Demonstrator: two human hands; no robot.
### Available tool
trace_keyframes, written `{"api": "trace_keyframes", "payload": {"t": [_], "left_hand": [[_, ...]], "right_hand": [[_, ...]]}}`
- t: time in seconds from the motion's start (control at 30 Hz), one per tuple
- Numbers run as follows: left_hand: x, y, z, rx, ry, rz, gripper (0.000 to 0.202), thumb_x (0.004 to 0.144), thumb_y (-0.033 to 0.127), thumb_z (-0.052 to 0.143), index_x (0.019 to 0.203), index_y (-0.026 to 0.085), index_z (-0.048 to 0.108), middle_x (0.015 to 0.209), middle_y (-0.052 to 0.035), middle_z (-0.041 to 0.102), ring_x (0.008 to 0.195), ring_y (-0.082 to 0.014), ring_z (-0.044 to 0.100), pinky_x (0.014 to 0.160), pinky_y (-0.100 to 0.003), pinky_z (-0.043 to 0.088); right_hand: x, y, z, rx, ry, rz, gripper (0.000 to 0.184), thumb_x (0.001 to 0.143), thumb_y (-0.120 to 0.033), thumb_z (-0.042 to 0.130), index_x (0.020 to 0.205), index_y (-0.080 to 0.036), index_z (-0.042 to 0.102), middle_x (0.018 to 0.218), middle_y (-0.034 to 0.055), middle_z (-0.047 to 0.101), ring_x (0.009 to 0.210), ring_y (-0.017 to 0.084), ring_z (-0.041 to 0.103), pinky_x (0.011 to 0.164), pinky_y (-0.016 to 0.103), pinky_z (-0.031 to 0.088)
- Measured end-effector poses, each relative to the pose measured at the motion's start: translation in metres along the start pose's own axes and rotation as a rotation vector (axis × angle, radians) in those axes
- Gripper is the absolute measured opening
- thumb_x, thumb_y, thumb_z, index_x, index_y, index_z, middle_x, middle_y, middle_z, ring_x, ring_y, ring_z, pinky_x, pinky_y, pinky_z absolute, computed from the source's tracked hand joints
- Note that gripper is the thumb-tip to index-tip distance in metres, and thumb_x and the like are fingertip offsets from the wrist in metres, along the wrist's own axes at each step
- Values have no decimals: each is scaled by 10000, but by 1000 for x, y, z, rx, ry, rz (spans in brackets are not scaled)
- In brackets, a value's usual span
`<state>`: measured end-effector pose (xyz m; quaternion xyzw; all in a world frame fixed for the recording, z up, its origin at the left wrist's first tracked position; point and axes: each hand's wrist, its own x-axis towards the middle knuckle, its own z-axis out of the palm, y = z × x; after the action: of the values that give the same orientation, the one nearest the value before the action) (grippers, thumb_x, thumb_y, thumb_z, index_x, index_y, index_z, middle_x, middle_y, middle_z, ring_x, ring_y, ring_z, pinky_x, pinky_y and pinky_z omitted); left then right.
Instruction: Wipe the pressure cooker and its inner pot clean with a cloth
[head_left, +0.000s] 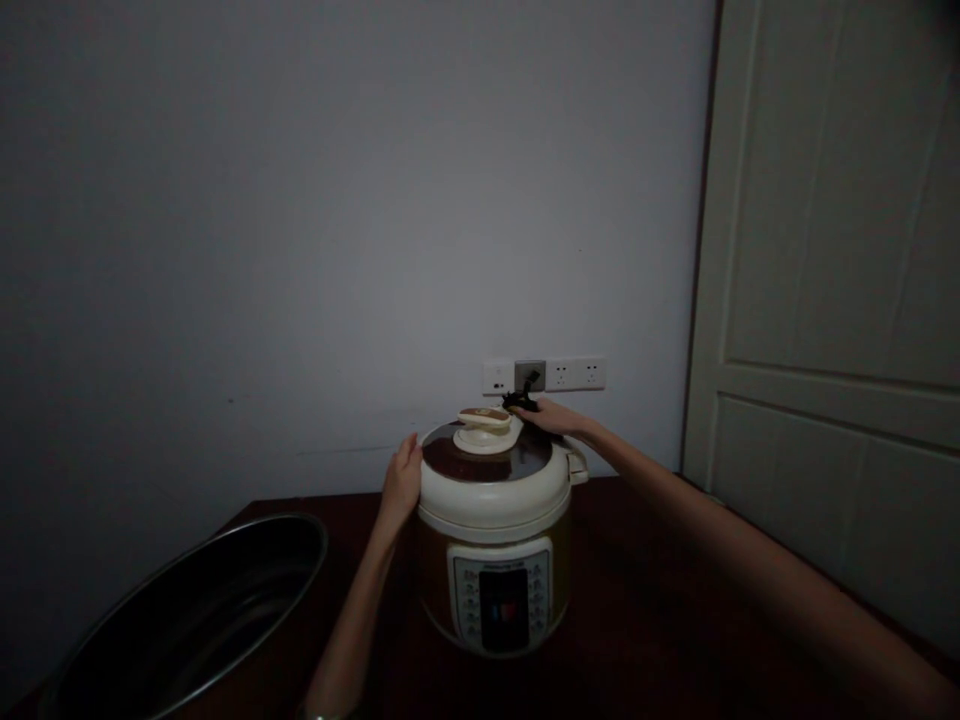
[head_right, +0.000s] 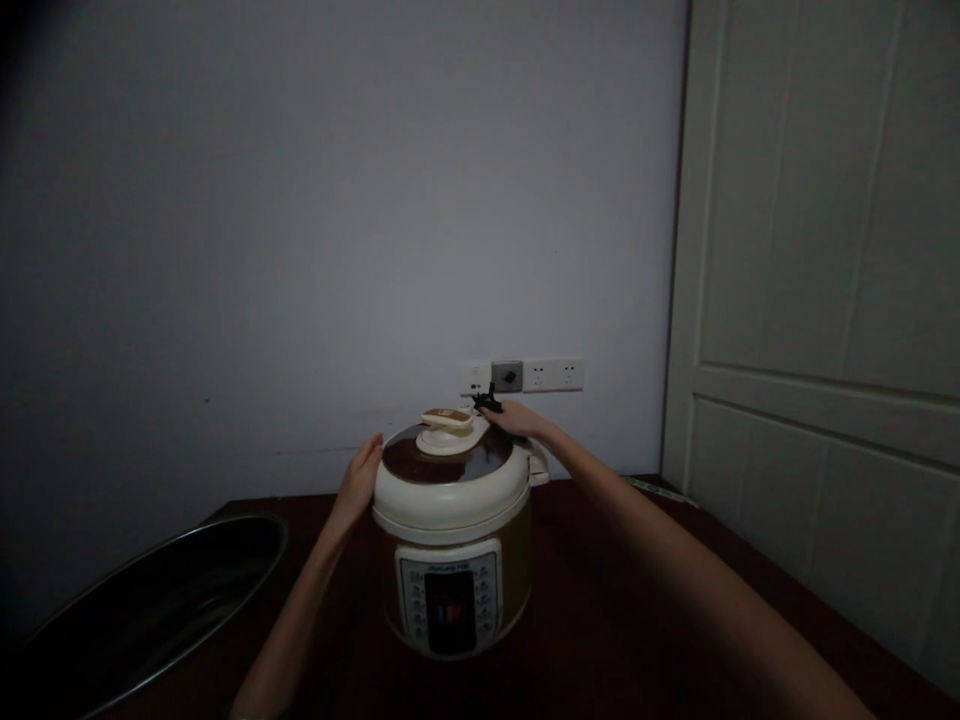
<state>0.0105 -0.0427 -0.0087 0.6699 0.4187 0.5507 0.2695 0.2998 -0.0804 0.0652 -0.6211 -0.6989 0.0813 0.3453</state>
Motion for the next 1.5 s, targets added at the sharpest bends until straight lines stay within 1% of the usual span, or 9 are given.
{"api": "trace_keyframes", "payload": {"t": [0.3,0.53,0.77,0.87,1.0,1.13,1.33,1.4,1.5], "left_hand": [[1,-4,2,-33,26,18,371,875,286,402,1161,139,586,1237,-120,596,1169,-201,527,1023,-353,357],[0,4,1,-20,-11,33,360,878,281,383,1136,144,594,1225,-118,603,1167,-201,528,1032,-365,343],[-26,52,-17,179,153,290,378,792,206,503,1161,162,576,1281,-122,559,1272,-252,417,1115,-483,159],[-42,86,-21,-83,-142,466,492,778,278,570,1258,186,513,1353,-97,499,1273,-227,420,1083,-397,292],[-46,122,-7,-301,-384,403,678,676,290,689,1307,187,463,1271,-119,564,1092,-233,571,928,-381,459],[-22,145,-4,-224,-315,296,366,627,266,698,964,127,668,895,-69,700,806,-201,638,754,-341,510],[73,150,-30,118,344,418,284,621,198,624,892,113,631,869,-67,665,829,-201,593,765,-309,455],[107,140,-24,216,269,386,315,593,144,619,906,117,615,876,-71,662,845,-203,581,772,-305,441],[136,117,6,131,-109,255,263,546,69,600,800,133,628,794,-43,663,845,-198,571,731,-270,430]], "right_hand": [[-73,-33,12,-78,54,-244,295,871,-330,427,1028,-176,624,957,98,688,825,211,625,733,318,469],[-114,-79,26,-204,133,-249,269,859,-313,448,906,-146,654,876,140,674,832,257,623,737,371,469],[-128,-95,15,214,55,-357,281,855,-344,492,1038,-211,657,1048,75,677,961,248,606,877,430,460],[-119,-99,6,435,114,-287,337,855,-394,494,1091,-199,633,1071,65,674,962,237,609,875,430,477],[-113,-114,1,532,196,-308,341,851,-412,511,1079,-184,622,1103,80,654,980,220,605,894,407,476],[-118,-115,-7,486,259,-346,362,842,-426,527,1118,-199,582,1112,83,630,991,212,594,884,393,482],[-141,-50,-16,263,486,-184,357,846,-452,483,1089,-200,553,1132,113,594,1048,241,567,922,438,461],[-150,-24,-9,175,496,-128,361,846,-452,471,1091,-198,552,1155,124,591,1054,257,568,941,474,441],[-162,2,8,118,438,-73,375,856,-448,451,1117,-197,546,1167,133,600,1062,270,573,952,493,432]]}}
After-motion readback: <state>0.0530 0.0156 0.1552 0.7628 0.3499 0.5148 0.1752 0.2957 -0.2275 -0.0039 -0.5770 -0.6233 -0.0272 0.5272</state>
